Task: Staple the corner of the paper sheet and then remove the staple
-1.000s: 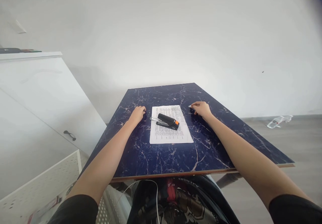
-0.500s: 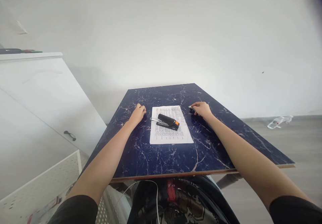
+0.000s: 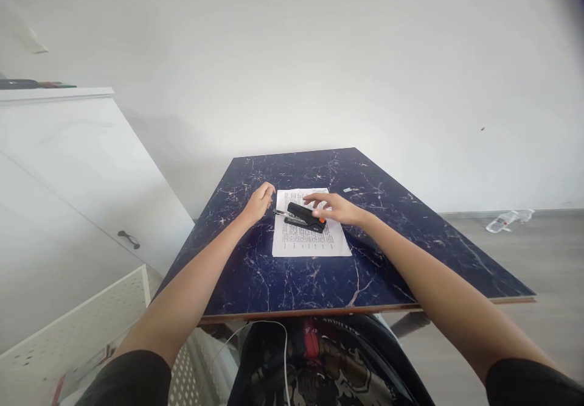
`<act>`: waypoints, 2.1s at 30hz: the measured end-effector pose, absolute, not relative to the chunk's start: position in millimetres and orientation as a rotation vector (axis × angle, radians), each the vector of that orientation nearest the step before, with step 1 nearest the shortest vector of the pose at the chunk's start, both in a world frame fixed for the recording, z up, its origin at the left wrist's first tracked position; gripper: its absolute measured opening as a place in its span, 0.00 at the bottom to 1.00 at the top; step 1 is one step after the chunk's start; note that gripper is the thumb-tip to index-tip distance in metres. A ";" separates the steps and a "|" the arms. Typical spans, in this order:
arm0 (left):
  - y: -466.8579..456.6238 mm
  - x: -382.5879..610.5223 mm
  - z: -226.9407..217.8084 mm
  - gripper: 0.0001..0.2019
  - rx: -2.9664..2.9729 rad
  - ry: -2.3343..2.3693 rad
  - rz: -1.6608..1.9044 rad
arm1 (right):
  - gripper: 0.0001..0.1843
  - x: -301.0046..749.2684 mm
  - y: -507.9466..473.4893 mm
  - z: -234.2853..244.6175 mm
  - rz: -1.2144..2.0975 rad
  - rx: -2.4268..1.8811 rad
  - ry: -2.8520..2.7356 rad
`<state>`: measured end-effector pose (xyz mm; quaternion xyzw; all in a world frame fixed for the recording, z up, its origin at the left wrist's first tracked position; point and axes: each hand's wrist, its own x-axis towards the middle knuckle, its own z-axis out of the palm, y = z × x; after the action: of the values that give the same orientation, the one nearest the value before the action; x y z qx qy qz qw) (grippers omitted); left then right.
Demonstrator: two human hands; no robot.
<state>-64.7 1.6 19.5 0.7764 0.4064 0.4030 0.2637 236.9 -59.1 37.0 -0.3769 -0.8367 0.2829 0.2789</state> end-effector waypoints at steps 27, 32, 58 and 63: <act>-1.1 -53.8 17.1 0.07 1.086 0.899 0.981 | 0.14 247.4 -48.2 25.7 0.371 -1.277 -2.392; 0.6 -55.8 16.3 0.07 1.107 0.878 0.986 | 0.12 246.3 -48.7 25.6 0.374 -1.261 -2.386; -17.8 -45.6 13.2 0.09 2.403 1.031 0.856 | 0.17 246.5 -47.3 25.8 0.434 -1.282 -2.427; -14.6 -45.7 10.1 0.09 2.379 1.016 0.833 | 0.17 247.5 -46.9 24.9 0.441 -1.284 -2.426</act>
<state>-45.7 -14.6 10.1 0.8558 0.3654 0.2996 0.2106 247.5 -46.9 24.9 -0.4542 -0.8585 0.1560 0.1797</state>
